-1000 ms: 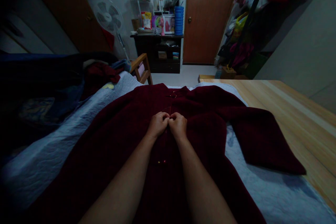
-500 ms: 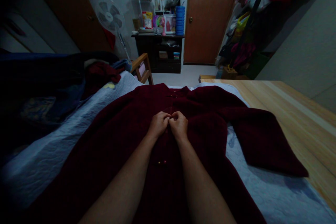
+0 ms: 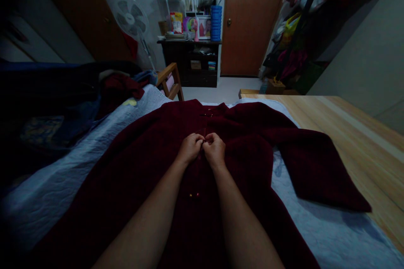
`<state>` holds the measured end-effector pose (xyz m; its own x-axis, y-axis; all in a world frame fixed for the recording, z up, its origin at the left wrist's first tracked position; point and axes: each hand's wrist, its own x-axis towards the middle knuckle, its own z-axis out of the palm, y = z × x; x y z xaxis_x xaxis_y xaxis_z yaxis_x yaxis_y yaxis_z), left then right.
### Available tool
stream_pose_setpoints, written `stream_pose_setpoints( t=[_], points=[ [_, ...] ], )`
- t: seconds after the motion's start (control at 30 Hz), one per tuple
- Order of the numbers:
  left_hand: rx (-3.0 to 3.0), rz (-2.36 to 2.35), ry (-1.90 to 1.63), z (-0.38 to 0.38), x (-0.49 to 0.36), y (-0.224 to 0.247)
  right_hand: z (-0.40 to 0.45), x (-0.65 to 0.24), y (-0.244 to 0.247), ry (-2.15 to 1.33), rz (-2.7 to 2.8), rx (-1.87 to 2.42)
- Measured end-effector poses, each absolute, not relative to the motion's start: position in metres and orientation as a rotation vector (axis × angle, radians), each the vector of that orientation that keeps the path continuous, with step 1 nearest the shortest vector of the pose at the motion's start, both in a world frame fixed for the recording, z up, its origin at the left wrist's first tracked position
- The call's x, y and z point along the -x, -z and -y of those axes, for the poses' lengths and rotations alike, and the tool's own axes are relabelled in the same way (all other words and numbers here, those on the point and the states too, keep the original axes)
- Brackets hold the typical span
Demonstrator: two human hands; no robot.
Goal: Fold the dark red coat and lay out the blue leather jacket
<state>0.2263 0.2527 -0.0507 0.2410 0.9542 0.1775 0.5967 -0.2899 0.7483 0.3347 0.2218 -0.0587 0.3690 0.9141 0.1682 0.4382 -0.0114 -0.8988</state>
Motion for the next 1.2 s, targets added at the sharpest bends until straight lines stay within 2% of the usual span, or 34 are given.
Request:
stream_pose_setpoints(
  t=[0.4, 0.7, 0.97, 1.2],
  points=[
    [-1.920, -1.356, -0.891, -0.259, -0.220, 0.056, -0.233, -0.352, 0.073, -0.848, 1.247, 1.362],
    [-2.117, -1.306, -0.792, -0.251, -0.221, 0.047, -0.228, -0.355, 0.062, -0.653, 1.429, 1.591],
    [-2.250, -1.376, -0.816, -0.246, -0.225, 0.046, -0.228, -0.374, 0.056, -0.576, 1.267, 1.666],
    [-2.189, -1.359, -0.846, -0.245, -0.227, 0.044, -0.250, -0.378, 0.032, -0.426, 1.618, 1.850]
  ],
)
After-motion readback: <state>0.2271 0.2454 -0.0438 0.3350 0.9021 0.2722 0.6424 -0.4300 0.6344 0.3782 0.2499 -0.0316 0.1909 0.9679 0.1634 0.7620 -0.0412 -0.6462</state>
